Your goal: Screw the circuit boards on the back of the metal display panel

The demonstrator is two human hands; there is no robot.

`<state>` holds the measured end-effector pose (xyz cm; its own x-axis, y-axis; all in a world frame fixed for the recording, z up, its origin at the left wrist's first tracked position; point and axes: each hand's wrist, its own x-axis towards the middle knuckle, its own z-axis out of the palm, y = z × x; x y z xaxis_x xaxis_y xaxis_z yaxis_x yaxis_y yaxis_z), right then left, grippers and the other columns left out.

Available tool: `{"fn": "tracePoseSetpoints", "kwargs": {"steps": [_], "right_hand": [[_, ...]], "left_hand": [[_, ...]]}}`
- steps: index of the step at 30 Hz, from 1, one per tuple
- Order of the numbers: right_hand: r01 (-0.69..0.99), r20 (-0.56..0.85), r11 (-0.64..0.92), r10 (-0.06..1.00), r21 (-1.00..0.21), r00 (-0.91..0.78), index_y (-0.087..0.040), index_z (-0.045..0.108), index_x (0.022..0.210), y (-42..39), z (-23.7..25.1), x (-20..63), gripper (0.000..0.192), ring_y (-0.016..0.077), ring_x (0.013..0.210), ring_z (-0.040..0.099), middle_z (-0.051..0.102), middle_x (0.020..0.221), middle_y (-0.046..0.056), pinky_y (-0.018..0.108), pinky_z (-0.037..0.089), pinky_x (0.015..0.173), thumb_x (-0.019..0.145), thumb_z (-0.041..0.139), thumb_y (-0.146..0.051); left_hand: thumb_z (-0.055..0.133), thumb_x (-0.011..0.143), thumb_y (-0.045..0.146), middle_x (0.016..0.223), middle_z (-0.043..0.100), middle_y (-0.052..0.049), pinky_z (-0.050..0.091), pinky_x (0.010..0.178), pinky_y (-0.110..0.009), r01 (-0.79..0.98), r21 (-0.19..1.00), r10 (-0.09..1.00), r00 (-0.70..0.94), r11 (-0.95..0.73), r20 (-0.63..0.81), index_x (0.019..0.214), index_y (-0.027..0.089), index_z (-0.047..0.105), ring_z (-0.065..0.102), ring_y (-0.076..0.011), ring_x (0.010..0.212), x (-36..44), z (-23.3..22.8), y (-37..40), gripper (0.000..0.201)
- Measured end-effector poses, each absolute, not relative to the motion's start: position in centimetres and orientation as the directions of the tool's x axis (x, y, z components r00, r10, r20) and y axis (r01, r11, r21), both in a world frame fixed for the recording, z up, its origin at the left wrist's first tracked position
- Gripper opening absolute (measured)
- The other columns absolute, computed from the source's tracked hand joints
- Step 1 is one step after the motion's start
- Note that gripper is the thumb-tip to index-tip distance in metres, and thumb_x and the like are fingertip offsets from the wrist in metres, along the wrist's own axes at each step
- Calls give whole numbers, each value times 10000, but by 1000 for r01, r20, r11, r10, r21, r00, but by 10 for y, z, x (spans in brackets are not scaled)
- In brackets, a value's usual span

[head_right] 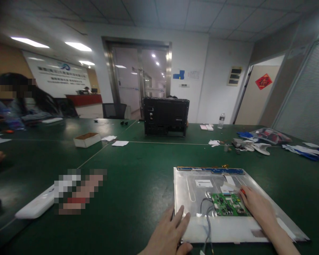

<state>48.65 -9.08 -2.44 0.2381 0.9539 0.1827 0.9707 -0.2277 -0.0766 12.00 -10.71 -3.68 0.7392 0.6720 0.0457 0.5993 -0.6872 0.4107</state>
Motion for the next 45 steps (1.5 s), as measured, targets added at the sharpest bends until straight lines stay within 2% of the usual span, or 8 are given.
{"fn": "tracePoseSetpoints", "kwargs": {"steps": [4,11,15,18,21,33,38,45], "right_hand": [[974,217,-227,951,8,220,-201,612,802,-78,-28,511,303,272,767,645,677,865,124,338,415,600,875,340,-313],[935,188,-355,919,13,347,-208,607,761,-61,-4,532,344,289,655,651,684,714,114,316,407,501,887,346,-394],[983,229,-177,956,-45,182,-200,623,765,-54,7,518,337,273,681,641,688,716,108,326,430,590,844,362,-399],[989,126,5,992,-144,13,-225,621,734,-53,8,501,336,246,706,636,696,746,69,299,425,628,825,393,-455],[985,68,61,996,-164,-50,-226,600,705,-56,5,490,304,242,701,626,685,728,55,293,410,623,809,421,-449],[993,105,60,993,-97,-50,-212,549,740,-55,-5,486,193,241,726,618,675,769,91,302,405,632,820,399,-303],[985,140,51,990,-165,-28,-212,616,835,-66,2,499,230,263,826,637,695,903,103,323,443,708,770,447,-354],[964,26,-46,998,-263,54,-212,659,784,-100,0,541,285,278,758,637,701,831,105,345,476,663,703,516,-446]], "left_hand": [[507,865,566,1491,264,-181,230,1089,-560,586,397,654,754,-706,49,1436,152,326,186,-410,1369,140,-31,-108,728],[439,902,556,1490,238,-203,184,1101,-573,574,454,641,768,-681,-10,1427,88,332,136,-416,1376,172,-12,-111,711],[443,902,551,1491,241,-199,180,1104,-573,586,442,643,766,-679,-29,1422,76,342,146,-421,1373,192,-5,-109,712],[404,914,554,1489,239,-212,175,1105,-570,593,442,646,763,-673,-39,1425,62,333,134,-425,1374,206,-5,-108,713],[360,927,548,1481,255,-226,187,1102,-557,580,413,635,772,-702,-5,1416,40,343,156,-406,1378,217,-8,-107,706],[326,920,551,1503,239,-193,147,1094,-553,566,437,623,782,-699,-17,1426,61,331,123,-423,1378,248,-15,-95,704],[330,922,535,1498,248,-197,103,1110,-523,543,436,605,796,-718,4,1423,54,336,133,-400,1382,261,-17,-91,694],[302,923,540,1501,250,-184,119,1108,-529,518,446,582,813,-730,7,1432,62,318,128,-406,1381,269,-15,-85,698]]}}
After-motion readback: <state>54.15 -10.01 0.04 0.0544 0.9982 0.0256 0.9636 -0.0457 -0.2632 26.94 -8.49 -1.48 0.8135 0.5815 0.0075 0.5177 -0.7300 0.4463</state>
